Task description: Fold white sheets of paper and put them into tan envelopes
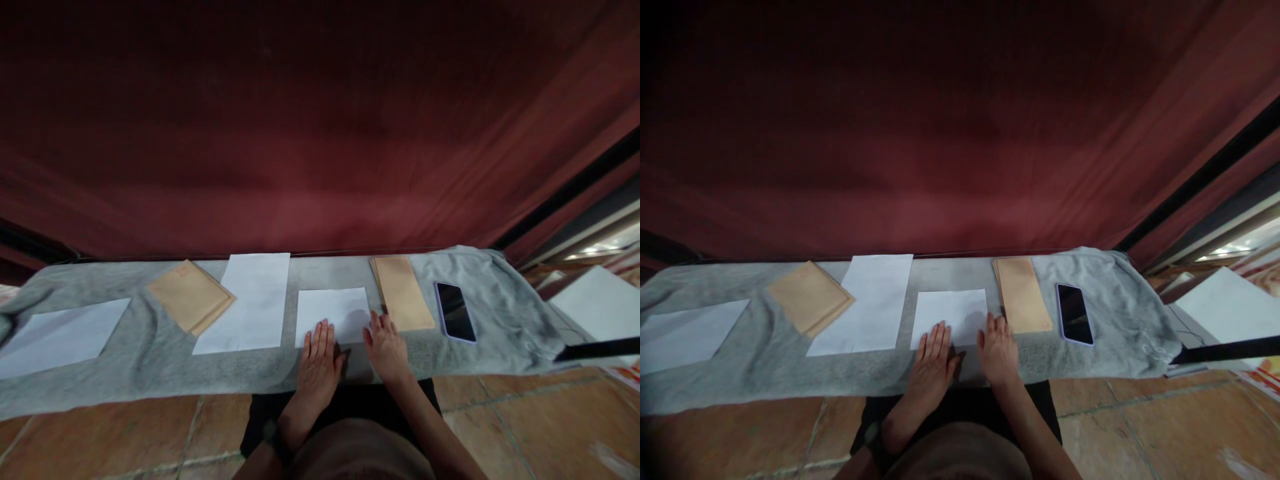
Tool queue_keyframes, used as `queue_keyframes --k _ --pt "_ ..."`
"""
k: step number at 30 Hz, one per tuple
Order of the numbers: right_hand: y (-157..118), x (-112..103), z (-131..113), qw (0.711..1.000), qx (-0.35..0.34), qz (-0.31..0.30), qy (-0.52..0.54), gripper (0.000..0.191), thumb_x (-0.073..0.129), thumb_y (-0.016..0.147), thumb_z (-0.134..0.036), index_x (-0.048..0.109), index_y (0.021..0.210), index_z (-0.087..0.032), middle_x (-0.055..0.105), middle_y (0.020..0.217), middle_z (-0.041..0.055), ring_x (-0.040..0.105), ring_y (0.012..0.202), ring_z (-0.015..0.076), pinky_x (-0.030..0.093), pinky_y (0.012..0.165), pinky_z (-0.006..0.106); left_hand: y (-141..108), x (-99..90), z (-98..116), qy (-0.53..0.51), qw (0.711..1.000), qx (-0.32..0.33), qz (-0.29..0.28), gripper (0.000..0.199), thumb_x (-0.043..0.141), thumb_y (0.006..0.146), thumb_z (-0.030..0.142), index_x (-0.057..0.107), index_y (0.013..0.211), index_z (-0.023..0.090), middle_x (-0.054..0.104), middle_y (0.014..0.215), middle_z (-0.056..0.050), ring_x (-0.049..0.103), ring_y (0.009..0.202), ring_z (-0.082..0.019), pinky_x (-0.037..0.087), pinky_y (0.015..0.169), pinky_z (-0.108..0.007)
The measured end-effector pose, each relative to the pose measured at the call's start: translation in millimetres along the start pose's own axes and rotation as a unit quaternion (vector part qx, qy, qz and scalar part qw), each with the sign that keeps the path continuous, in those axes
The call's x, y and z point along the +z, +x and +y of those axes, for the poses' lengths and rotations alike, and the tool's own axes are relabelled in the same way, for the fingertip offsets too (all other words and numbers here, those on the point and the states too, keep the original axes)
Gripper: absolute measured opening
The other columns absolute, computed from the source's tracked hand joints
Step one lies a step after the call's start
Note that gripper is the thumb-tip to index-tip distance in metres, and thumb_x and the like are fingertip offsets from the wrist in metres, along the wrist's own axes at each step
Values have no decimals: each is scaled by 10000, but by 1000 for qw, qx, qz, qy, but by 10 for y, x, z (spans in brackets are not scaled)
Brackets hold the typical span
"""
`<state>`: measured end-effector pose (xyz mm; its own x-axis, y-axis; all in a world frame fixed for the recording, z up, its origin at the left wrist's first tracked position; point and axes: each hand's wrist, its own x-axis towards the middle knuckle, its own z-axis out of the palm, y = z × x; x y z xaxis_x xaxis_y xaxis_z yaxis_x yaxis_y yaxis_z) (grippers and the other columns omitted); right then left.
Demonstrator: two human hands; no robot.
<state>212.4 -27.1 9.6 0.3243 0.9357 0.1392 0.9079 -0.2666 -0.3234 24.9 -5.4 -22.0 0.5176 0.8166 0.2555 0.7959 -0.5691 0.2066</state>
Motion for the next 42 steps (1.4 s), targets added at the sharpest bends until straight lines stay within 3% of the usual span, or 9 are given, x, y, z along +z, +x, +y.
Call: queue_keyframes --k 5,8,15,22,27,30,36,39,42 --pt "-114 185 -255 982 -175 -11 70 499 310 1072 -325 484 1477 -91 509 1524 160 464 1422 240 421 1158 411 -48 168 -17 65 998 24 -5 624 367 1000 212 237 1598 91 348 1627 -164 296 1523 -261 304 1227 -489" --pt "-206 352 -317 975 -211 -7 70 509 325 1079 -357 445 1520 -133 469 1564 113 410 1464 230 329 1226 448 -26 137 -49 18 999 37 -24 634 323 978 134 237 1605 121 329 1640 -140 274 1532 -234 266 1249 -469" --pt "-266 456 -127 982 -182 44 28 598 423 1046 -396 367 1565 -102 414 1582 157 410 1463 304 354 1204 485 -38 -20 -180 -83 995 -40 -33 579 364 997 246 358 1560 114 326 1633 -155 274 1530 -266 243 1258 -492" --pt "-294 422 -1 989 -138 46 18 655 378 1054 -473 359 1562 -61 361 1600 202 407 1459 340 340 1202 501 -103 -73 -381 -49 995 -81 -4 591 389 983 285 382 1537 81 341 1619 -183 297 1520 -294 263 1246 -511" --pt "-332 457 35 992 -100 69 33 672 340 1055 -506 367 1561 -65 372 1592 205 407 1458 350 335 1201 513 -99 -103 -391 -22 993 -115 21 583 381 983 281 401 1515 45 394 1582 -226 321 1509 -315 244 1245 -540" --pt "-272 445 -71 992 -87 77 46 651 317 1063 -477 352 1569 -69 368 1592 208 392 1467 353 328 1201 543 32 -115 -326 -19 994 -106 25 577 347 994 260 375 1535 58 387 1590 -217 281 1527 -307 213 1249 -555" --pt "99 455 -459 983 -171 6 71 550 271 1076 -322 320 1585 -120 352 1623 128 317 1514 247 313 1231 468 516 28 -192 -53 997 -30 -47 613 374 953 164 349 1564 112 328 1637 -155 240 1541 -280 210 1260 -521" --pt "224 537 -502 982 -179 7 64 532 322 1066 -297 365 1565 -118 404 1593 147 352 1499 243 310 1230 482 662 101 -208 -42 996 -22 -77 616 374 953 156 355 1568 140 327 1638 -145 224 1546 -280 200 1260 -529" --pt "256 606 -436 982 -179 32 47 533 385 1056 -303 372 1564 -144 409 1588 148 366 1490 264 318 1216 520 692 115 -270 -32 997 -27 -72 607 351 961 155 349 1567 112 299 1646 -150 195 1552 -273 186 1264 -515"
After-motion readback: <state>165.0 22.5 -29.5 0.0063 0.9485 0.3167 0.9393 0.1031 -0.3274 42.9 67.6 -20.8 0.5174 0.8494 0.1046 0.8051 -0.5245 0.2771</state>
